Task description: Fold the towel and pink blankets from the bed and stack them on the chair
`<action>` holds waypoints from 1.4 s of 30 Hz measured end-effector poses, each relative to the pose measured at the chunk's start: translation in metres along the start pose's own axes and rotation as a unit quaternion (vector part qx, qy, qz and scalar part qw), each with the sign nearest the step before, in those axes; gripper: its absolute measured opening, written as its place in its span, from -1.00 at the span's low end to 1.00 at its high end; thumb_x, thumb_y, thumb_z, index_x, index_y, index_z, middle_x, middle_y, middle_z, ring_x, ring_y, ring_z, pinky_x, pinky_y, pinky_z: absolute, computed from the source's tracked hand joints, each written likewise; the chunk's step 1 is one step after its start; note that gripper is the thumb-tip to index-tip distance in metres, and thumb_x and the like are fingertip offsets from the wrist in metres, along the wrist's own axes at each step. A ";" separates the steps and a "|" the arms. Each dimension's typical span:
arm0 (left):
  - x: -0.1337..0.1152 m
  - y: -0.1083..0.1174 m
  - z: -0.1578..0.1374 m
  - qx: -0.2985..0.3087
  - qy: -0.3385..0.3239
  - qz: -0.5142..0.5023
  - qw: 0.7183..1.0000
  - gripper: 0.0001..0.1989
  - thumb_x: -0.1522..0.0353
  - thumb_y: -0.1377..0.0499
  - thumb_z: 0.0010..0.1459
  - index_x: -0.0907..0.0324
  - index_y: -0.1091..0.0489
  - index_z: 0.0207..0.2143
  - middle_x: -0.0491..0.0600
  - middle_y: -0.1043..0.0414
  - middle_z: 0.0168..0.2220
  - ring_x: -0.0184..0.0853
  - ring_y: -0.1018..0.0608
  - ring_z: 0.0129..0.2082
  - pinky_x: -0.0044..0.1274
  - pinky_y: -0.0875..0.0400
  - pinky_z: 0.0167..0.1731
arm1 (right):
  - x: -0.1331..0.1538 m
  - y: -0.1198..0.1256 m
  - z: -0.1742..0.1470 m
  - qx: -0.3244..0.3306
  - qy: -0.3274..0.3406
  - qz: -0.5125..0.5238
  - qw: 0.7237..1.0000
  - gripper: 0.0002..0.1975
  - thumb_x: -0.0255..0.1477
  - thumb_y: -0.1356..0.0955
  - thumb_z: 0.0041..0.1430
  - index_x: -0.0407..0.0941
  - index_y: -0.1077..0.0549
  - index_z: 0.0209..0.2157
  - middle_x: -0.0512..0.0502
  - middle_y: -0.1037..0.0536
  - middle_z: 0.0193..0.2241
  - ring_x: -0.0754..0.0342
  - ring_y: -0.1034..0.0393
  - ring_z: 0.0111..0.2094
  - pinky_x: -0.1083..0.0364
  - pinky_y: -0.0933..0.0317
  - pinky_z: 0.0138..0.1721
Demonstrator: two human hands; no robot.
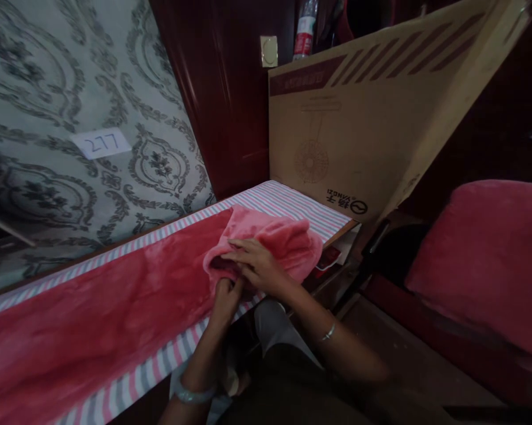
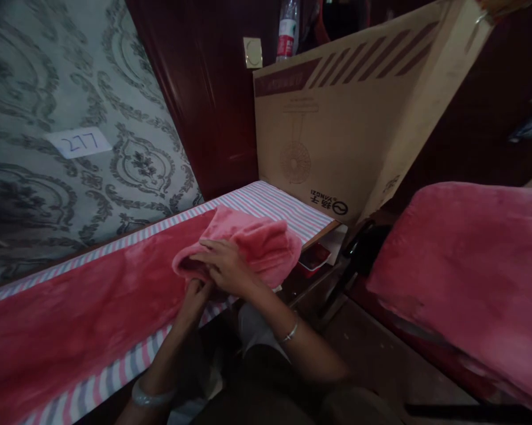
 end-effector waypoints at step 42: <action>-0.073 -0.006 0.095 -0.054 0.112 -0.423 0.898 -0.73 0.43 0.06 0.33 0.26 -0.41 -0.09 0.08 -0.57 -0.36 -0.16 -0.66 -0.31 -0.24 -0.61 -0.24 | -0.074 0.018 -0.151 -0.077 -0.123 -0.254 0.956 -0.53 -0.40 -0.38 0.17 -0.18 -0.36 0.11 -0.33 -0.42 0.01 -0.19 -0.30 0.02 -0.19 -0.35 0.00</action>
Point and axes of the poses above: each hand's wrist, its own z-axis towards the middle knuckle, its own y-axis out of the back of the hand, x = y × z, the point moved 7 cm from there along z, towards the middle knuckle
